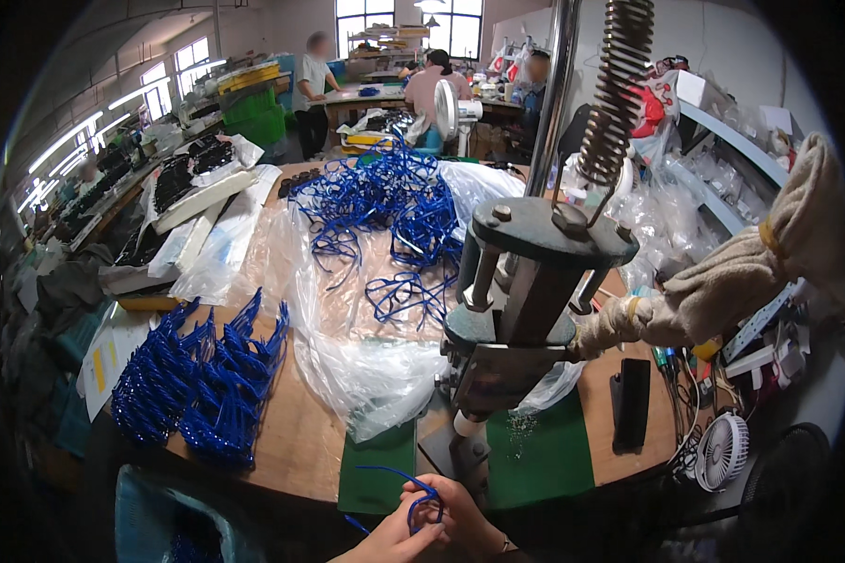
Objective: The person repeatedly picks up blue plastic glasses frames, bends the temples, and uses a vertical press machine to crimp or secure the frame parts. Finished frames are placed on the table. The process is repeated for multiple frames in a factory setting.
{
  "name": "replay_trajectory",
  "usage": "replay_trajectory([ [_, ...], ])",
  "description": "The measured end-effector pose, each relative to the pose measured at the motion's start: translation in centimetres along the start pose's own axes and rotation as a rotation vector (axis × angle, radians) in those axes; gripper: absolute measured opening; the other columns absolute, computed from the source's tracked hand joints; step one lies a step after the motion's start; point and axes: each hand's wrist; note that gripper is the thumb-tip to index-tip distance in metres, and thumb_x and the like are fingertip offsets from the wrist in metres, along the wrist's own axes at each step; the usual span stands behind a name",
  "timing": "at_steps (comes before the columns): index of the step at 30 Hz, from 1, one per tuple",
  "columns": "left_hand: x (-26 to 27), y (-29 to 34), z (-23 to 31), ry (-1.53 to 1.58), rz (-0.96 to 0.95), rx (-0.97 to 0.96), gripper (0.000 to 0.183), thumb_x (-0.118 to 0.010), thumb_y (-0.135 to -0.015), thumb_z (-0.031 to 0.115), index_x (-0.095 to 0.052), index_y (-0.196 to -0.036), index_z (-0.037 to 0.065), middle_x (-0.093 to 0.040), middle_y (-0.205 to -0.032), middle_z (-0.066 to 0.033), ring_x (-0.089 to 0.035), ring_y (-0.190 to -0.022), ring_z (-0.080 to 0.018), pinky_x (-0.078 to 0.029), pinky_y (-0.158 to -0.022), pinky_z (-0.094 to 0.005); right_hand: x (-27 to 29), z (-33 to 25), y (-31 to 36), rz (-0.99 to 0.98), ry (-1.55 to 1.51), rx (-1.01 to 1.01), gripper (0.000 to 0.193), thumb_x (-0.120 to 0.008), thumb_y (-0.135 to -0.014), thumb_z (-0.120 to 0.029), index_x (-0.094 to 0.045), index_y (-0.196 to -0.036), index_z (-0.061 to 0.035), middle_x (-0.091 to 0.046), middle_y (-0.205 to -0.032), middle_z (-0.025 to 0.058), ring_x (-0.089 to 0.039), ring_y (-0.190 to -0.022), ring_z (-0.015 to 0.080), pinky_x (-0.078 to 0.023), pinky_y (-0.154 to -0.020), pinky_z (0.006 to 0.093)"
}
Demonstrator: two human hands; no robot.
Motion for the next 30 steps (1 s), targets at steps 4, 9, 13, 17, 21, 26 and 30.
replay_trajectory([
  [4, -0.4, 0.5, -1.1, 0.129, 0.035, 0.140, 0.042, -0.050, -0.085, 0.003, -0.028, -0.121, 0.002, -0.050, -0.110, -0.0136, -0.057, -0.088, -0.0168, -0.049, -0.069, -0.0268, 0.5, -0.2, 0.3, -0.154, 0.364, 0.115, 0.021, -0.043, -0.088, -0.017, -0.053, -0.096, 0.0003, -0.060, -0.084, 0.0122, -0.053, -0.056, 0.0120, -0.044, -0.048, 0.0223],
  [9, 1.4, -1.1, 2.7, 0.125, 0.110, -0.005, 0.042, -0.044, -0.087, 0.003, -0.030, -0.127, 0.003, -0.053, -0.099, -0.0126, -0.057, -0.074, -0.0146, -0.048, -0.068, -0.0279, 4.3, -3.6, 1.7, -0.061, 1.209, 0.595, 0.026, -0.057, -0.080, -0.014, -0.055, -0.104, -0.0020, -0.055, -0.099, 0.0122, -0.056, -0.088, 0.0234, -0.046, -0.073, 0.0312],
  [13, 0.6, -0.5, 3.2, 0.185, 0.171, -0.013, 0.045, -0.047, -0.085, 0.002, -0.031, -0.127, 0.001, -0.054, -0.099, -0.0133, -0.058, -0.074, -0.0159, -0.050, -0.068, -0.0290, 6.6, -5.4, 4.6, 0.293, 1.600, 0.765, 0.030, -0.061, -0.077, -0.012, -0.055, -0.104, -0.0001, -0.053, -0.100, 0.0134, -0.056, -0.087, 0.0277, -0.046, -0.072, 0.0325],
  [17, 0.1, -1.3, 3.2, 0.264, 0.142, 0.018, 0.043, -0.048, -0.085, 0.001, -0.031, -0.125, 0.000, -0.053, -0.100, -0.0145, -0.058, -0.075, -0.0131, -0.049, -0.069, -0.0254, 9.3, -5.6, 5.1, 0.554, 1.715, 0.772, 0.033, -0.060, -0.078, -0.014, -0.053, -0.106, 0.0016, -0.052, -0.103, 0.0140, -0.054, -0.090, 0.0289, -0.045, -0.077, 0.0330],
  [21, -0.5, -1.9, 3.6, 0.275, 0.136, -0.009, 0.041, -0.049, -0.085, 0.000, -0.032, -0.122, 0.001, -0.054, -0.099, -0.0149, -0.059, -0.074, -0.0141, -0.049, -0.068, -0.0258, 10.4, -5.2, 3.0, 0.620, 2.072, 0.817, 0.039, -0.061, -0.075, -0.014, -0.051, -0.110, -0.0009, -0.050, -0.106, 0.0120, -0.050, -0.087, 0.0272, -0.044, -0.074, 0.0338],
  [26, -0.1, -0.8, 3.3, 0.377, 0.266, 0.070, 0.042, -0.048, -0.084, -0.002, -0.031, -0.122, 0.001, -0.054, -0.098, -0.0162, -0.060, -0.074, -0.0160, -0.049, -0.068, -0.0266, 10.2, -4.3, 4.3, 0.562, 1.972, 0.841, 0.031, -0.061, -0.074, -0.013, -0.056, -0.104, -0.0035, -0.050, -0.108, 0.0148, -0.050, -0.090, 0.0296, -0.043, -0.079, 0.0353],
  [30, -0.7, -1.2, 2.8, 0.336, 0.165, 0.015, 0.042, -0.049, -0.084, -0.001, -0.031, -0.122, 0.000, -0.053, -0.100, -0.0161, -0.060, -0.075, -0.0157, -0.050, -0.069, -0.0265, 9.7, -6.9, 4.4, 0.621, 1.787, 0.902, 0.021, -0.061, -0.075, -0.010, -0.058, -0.094, -0.0025, -0.055, -0.095, 0.0135, -0.053, -0.087, 0.0282, -0.043, -0.076, 0.0340],
])
Point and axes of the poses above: each hand's wrist, its own y-axis away from the middle knuckle, its own x-axis out of the back of the hand, z = x × y
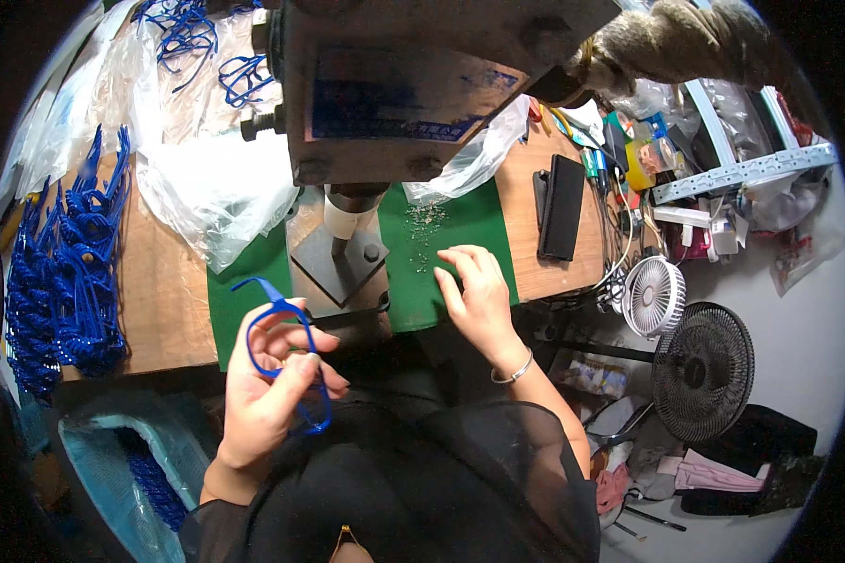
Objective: The person repeatedly picks up blue plastic glasses frames, bends the temples, and uses a vertical press machine to crimp or secure the frame parts. Finished frames are placed on the table. The process is repeated for multiple frames in a factory setting.
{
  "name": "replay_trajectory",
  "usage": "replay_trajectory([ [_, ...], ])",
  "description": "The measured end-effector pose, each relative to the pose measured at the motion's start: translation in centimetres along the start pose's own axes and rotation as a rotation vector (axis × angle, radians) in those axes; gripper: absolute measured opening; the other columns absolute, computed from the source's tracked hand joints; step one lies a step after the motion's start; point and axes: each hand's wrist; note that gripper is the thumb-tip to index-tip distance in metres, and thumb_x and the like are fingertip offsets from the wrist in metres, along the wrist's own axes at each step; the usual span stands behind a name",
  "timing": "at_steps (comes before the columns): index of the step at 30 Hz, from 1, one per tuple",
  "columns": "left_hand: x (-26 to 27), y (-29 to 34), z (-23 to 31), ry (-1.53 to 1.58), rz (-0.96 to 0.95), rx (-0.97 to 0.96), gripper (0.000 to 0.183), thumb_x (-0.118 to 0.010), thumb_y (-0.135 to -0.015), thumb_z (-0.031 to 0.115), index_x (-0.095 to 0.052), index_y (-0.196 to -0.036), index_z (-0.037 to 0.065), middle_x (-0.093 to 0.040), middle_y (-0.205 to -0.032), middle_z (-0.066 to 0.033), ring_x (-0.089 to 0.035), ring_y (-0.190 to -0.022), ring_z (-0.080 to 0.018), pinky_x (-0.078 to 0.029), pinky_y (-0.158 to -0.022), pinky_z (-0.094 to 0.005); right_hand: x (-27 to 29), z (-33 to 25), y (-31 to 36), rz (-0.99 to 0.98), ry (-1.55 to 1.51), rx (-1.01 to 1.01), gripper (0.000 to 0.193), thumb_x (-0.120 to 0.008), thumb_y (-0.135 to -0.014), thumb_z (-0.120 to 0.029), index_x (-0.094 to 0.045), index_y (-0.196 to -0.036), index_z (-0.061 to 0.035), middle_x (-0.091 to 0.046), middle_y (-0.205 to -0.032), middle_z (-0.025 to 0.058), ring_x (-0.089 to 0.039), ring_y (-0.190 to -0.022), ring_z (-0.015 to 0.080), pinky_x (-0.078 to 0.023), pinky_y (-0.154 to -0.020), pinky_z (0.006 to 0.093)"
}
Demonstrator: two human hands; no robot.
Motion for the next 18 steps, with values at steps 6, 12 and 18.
replay_trajectory([
  [6, -0.3, 0.5, -0.2, -0.023, 0.060, 0.011, 0.045, -0.050, -0.082, 0.000, -0.031, -0.124, 0.002, -0.053, -0.097, -0.0169, -0.060, -0.071, -0.0201, -0.051, -0.065, -0.0314, -3.2, 1.0, 1.0, 0.006, -0.229, -0.228, 0.005, -0.059, -0.077, -0.007, -0.057, -0.077, -0.0023, -0.054, -0.071, 0.0083, -0.052, -0.067, 0.0219, -0.043, -0.061, 0.0300],
  [12, -0.3, 0.5, -0.4, -0.005, 0.018, 0.035, 0.044, -0.050, -0.083, 0.002, -0.031, -0.124, 0.001, -0.052, -0.100, -0.0172, -0.060, -0.072, -0.0202, -0.051, -0.066, -0.0313, -3.6, 1.3, 0.5, -0.035, -0.164, -0.151, 0.005, -0.058, -0.077, -0.007, -0.057, -0.078, -0.0024, -0.054, -0.073, 0.0080, -0.052, -0.071, 0.0217, -0.042, -0.063, 0.0307],
  [18, -0.1, 0.7, -0.8, 0.001, 0.024, 0.043, 0.043, -0.049, -0.084, 0.001, -0.031, -0.123, 0.000, -0.053, -0.100, -0.0181, -0.060, -0.073, -0.0201, -0.050, -0.067, -0.0306, -3.6, 1.2, 0.8, -0.047, -0.203, -0.193, 0.005, -0.059, -0.077, -0.008, -0.058, -0.079, -0.0033, -0.054, -0.073, 0.0072, -0.051, -0.070, 0.0214, -0.042, -0.063, 0.0307],
])
Point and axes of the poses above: each hand's wrist, its own y-axis away from the middle knuckle, its own x-axis out of the back of the hand, z = x × y
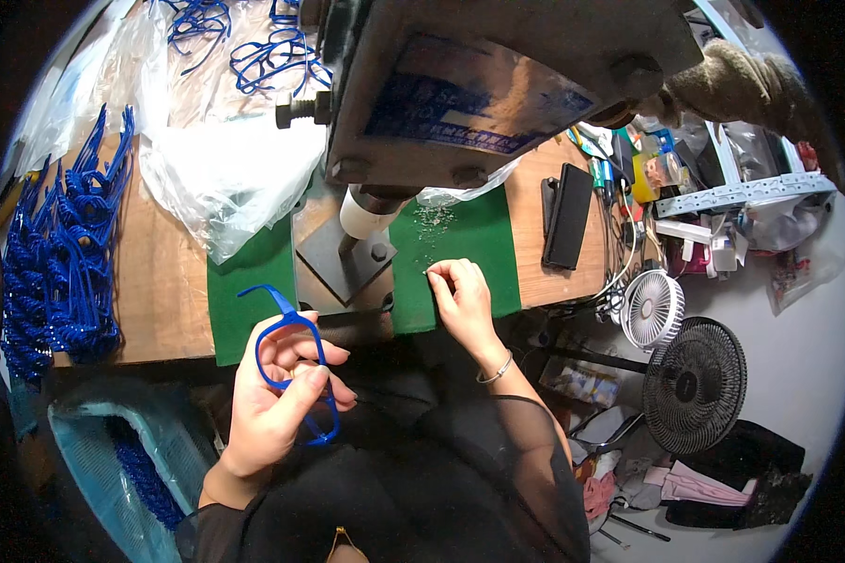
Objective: The person repeatedly picks up blue plastic glasses frames, bends the temples, and uses a vertical press machine to crimp or secure the frame parts. Finished frames are placed on the table. The process is repeated for multiple frames in a factory setting.
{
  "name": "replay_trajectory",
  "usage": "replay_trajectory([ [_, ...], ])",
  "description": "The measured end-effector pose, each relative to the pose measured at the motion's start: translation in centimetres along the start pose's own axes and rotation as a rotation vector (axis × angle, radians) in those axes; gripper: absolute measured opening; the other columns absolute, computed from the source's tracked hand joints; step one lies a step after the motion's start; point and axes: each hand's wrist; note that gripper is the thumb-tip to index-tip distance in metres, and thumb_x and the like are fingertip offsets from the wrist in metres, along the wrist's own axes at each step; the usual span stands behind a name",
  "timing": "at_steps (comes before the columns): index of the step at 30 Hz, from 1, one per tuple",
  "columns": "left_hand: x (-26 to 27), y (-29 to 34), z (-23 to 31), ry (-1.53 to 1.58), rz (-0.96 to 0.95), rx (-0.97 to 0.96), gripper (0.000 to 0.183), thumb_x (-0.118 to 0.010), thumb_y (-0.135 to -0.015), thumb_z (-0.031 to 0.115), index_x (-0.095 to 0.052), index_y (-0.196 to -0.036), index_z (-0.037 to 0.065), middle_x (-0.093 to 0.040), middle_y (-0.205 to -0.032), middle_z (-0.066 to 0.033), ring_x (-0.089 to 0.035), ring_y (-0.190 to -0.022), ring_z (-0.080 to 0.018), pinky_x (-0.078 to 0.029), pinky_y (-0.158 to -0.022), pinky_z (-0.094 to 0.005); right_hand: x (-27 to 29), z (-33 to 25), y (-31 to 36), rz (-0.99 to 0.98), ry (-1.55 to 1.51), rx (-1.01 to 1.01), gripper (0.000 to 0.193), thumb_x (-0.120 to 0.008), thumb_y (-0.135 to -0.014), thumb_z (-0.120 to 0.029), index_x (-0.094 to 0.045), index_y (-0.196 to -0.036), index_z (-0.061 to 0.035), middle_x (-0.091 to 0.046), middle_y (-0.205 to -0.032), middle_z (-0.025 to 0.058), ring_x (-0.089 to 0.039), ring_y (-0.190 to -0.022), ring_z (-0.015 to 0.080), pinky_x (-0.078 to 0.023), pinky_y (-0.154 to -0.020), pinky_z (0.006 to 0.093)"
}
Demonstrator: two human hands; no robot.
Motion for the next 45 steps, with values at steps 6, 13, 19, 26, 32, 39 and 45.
replay_trajectory([
  [6, -0.4, -0.3, 0.1, -0.011, -0.042, 0.016, 0.041, -0.048, -0.084, -0.001, -0.032, -0.122, 0.000, -0.053, -0.100, -0.0176, -0.060, -0.073, -0.0194, -0.050, -0.067, -0.0296, 0.0, 0.0, -0.1, -0.001, 0.014, 0.014, 0.006, -0.060, -0.076, -0.009, -0.058, -0.077, -0.0036, -0.053, -0.071, 0.0062, -0.051, -0.069, 0.0208, -0.041, -0.063, 0.0307],
  [13, -0.3, -0.4, -0.1, -0.030, -0.047, 0.045, 0.043, -0.048, -0.083, -0.003, -0.032, -0.123, 0.000, -0.053, -0.104, -0.0177, -0.061, -0.076, -0.0191, -0.050, -0.067, -0.0278, -0.4, 0.8, -0.9, -0.003, 0.130, 0.157, 0.008, -0.061, -0.076, -0.008, -0.057, -0.077, -0.0024, -0.051, -0.069, 0.0065, -0.049, -0.067, 0.0204, -0.041, -0.061, 0.0306],
  [19, -0.1, -0.3, -0.5, -0.139, -0.126, 0.095, 0.043, -0.046, -0.084, -0.004, -0.031, -0.124, 0.001, -0.053, -0.107, -0.0161, -0.061, -0.078, -0.0169, -0.049, -0.069, -0.0256, 3.9, -6.2, -1.8, -0.172, -0.301, 0.047, 0.007, -0.058, -0.079, -0.004, -0.053, -0.080, 0.0007, -0.052, -0.074, 0.0076, -0.051, -0.067, 0.0145, -0.043, -0.063, 0.0257],
  [26, 0.2, 1.2, 0.7, -0.087, -0.194, 0.171, 0.041, -0.046, -0.086, 0.000, -0.028, -0.122, 0.004, -0.051, -0.105, -0.0157, -0.060, -0.080, -0.0176, -0.049, -0.071, -0.0279, 3.8, -13.5, -2.2, -0.345, -0.344, 0.640, 0.016, -0.068, -0.067, -0.005, -0.055, -0.077, -0.0083, -0.056, -0.073, 0.0025, -0.050, -0.067, 0.0211, -0.040, -0.061, 0.0300],
  [32, 0.6, 1.6, 0.8, -0.047, -0.203, 0.200, 0.039, -0.047, -0.086, 0.001, -0.029, -0.121, 0.004, -0.051, -0.106, -0.0157, -0.059, -0.081, -0.0174, -0.050, -0.072, -0.0276, 3.7, -14.0, -2.7, -0.377, -0.320, 0.750, 0.013, -0.070, -0.067, -0.009, -0.060, -0.075, -0.0087, -0.057, -0.070, 0.0014, -0.050, -0.064, 0.0195, -0.040, -0.058, 0.0285],
  [39, 0.4, 1.6, 0.9, -0.102, -0.204, 0.172, 0.041, -0.048, -0.085, 0.001, -0.028, -0.121, 0.003, -0.051, -0.106, -0.0162, -0.060, -0.081, -0.0174, -0.050, -0.071, -0.0276, 3.2, -13.4, -2.2, -0.388, -0.469, 0.585, 0.013, -0.071, -0.067, -0.008, -0.061, -0.075, -0.0084, -0.058, -0.070, 0.0013, -0.051, -0.065, 0.0169, -0.041, -0.056, 0.0261],
  [45, 0.4, 1.6, 1.3, -0.040, -0.234, 0.213, 0.043, -0.048, -0.085, 0.000, -0.027, -0.122, 0.003, -0.050, -0.108, -0.0171, -0.059, -0.081, -0.0174, -0.049, -0.072, -0.0279, 3.7, -13.6, -2.5, -0.434, -0.512, 0.575, 0.013, -0.071, -0.066, -0.007, -0.061, -0.075, -0.0079, -0.059, -0.071, 0.0013, -0.052, -0.064, 0.0161, -0.041, -0.056, 0.0257],
])
Point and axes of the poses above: each hand's wrist, its own y-axis away from the middle knuckle, its own x-axis out of the back of the hand, z = x × y
